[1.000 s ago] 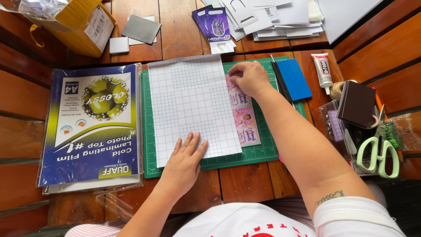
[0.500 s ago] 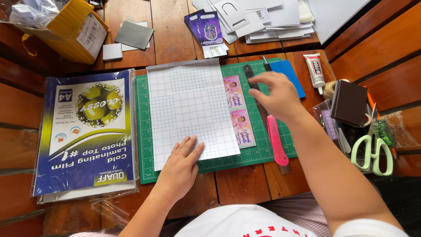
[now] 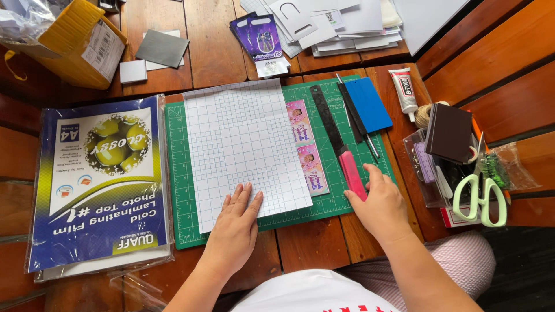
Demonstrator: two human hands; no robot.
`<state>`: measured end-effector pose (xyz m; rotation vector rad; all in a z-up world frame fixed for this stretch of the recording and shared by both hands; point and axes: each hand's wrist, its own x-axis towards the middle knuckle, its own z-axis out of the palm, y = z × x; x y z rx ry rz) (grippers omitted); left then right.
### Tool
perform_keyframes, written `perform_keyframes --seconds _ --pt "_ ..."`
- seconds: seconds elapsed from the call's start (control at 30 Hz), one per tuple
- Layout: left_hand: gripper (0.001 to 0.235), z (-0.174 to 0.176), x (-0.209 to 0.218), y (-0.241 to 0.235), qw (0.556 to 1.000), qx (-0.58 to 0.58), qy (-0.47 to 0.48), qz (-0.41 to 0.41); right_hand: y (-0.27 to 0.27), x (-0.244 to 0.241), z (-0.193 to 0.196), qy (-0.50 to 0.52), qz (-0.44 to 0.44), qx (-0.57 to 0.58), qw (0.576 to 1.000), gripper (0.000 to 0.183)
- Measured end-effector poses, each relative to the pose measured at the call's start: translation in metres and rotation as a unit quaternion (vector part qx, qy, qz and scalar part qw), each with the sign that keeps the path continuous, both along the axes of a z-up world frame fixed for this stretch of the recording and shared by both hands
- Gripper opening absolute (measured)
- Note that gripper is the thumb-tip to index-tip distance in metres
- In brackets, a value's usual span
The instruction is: The person uses a metal ruler and a pink utility knife to cut a sheet of patterned paper on a green cutting mat. They repeatedly align the ruler, cut along the edge, and use a blue plastic scraper to smooth the paper between cuts.
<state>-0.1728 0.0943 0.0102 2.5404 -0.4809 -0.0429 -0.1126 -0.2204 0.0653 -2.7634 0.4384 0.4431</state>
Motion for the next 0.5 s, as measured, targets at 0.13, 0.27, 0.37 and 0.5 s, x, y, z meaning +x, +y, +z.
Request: perform_keyframes --seconds 0.13,0.27,0.37,0.5 --pt "0.057 -0.002 0.002 -0.001 1.000 0.011 -0.011 0.002 0.002 0.002 -0.004 0.017 -0.028 0.027 0.999 0.055" --pt "0.058 -0.002 0.002 -0.001 1.000 0.016 -0.024 -0.002 0.000 0.007 -0.008 0.039 -0.060 0.040 0.997 0.047" --pt "0.058 0.000 0.002 -0.001 1.000 0.009 -0.015 0.002 0.001 0.006 -0.010 0.053 -0.051 0.038 0.997 0.041" --pt "0.056 0.002 0.001 -0.002 0.999 0.023 -0.024 0.013 0.005 0.000 -0.015 0.043 -0.048 0.016 0.998 0.033"
